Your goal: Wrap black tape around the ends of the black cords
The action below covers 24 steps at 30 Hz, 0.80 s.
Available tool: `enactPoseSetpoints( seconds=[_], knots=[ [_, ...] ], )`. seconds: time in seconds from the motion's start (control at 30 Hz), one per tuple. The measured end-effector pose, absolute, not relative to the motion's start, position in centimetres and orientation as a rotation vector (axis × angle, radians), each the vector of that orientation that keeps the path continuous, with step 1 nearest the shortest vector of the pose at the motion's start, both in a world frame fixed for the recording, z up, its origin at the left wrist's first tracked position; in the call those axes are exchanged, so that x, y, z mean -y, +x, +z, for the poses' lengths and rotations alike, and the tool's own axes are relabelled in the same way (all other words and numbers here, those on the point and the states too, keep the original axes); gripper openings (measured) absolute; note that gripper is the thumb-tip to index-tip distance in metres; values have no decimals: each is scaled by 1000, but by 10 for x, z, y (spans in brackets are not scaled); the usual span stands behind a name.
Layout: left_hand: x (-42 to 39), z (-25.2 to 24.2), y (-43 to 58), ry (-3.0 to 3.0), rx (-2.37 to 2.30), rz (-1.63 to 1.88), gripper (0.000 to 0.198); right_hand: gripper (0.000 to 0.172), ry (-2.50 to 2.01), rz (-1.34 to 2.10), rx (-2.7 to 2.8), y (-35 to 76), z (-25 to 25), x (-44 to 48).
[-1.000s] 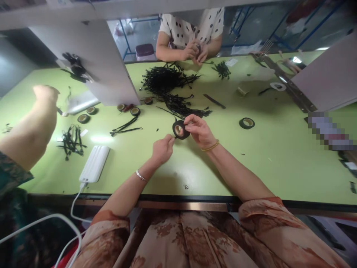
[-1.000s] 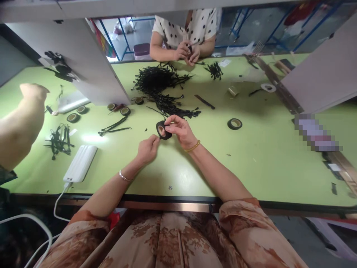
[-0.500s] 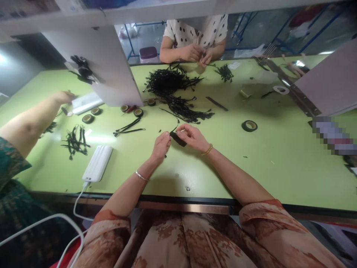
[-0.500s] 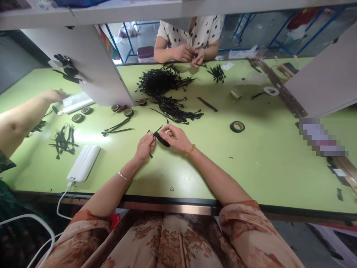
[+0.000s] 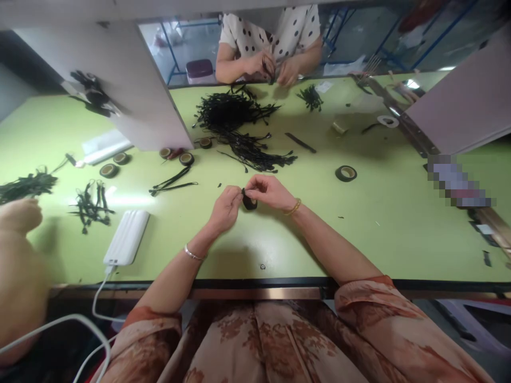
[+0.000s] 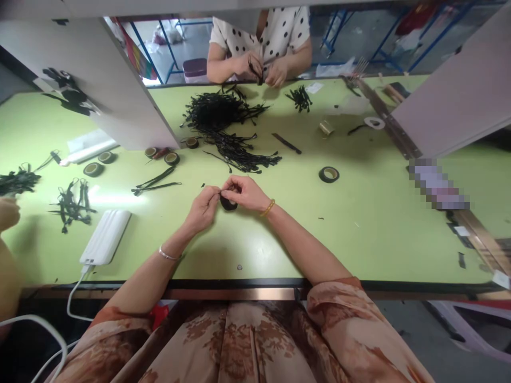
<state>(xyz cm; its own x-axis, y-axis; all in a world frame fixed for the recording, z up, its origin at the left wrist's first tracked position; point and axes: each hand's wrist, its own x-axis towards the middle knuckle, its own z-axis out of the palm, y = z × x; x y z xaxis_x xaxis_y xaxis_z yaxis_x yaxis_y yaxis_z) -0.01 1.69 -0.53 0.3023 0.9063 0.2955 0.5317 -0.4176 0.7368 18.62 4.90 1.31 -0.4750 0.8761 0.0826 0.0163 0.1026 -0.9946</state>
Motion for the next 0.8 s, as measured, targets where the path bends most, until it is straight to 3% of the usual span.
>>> enactPoseSetpoints(
  seconds=[0.17,0.33,0.47,0.8],
  knots=[
    [-15,-3,-2,2274,-1476,762,25,18,-976,1442,1597,183,10,-48],
    [-11,0,-1,2259,-1699,627,24,12,-1091,991,1942,181,20,-40],
    [-11,3,-3,2337,-1606,648,27,13,-1154,794,2124,185,29,-37],
    [-7,10,-4,2443,-1582,781,24,26,-1098,1032,1910,182,34,-35]
  ],
)
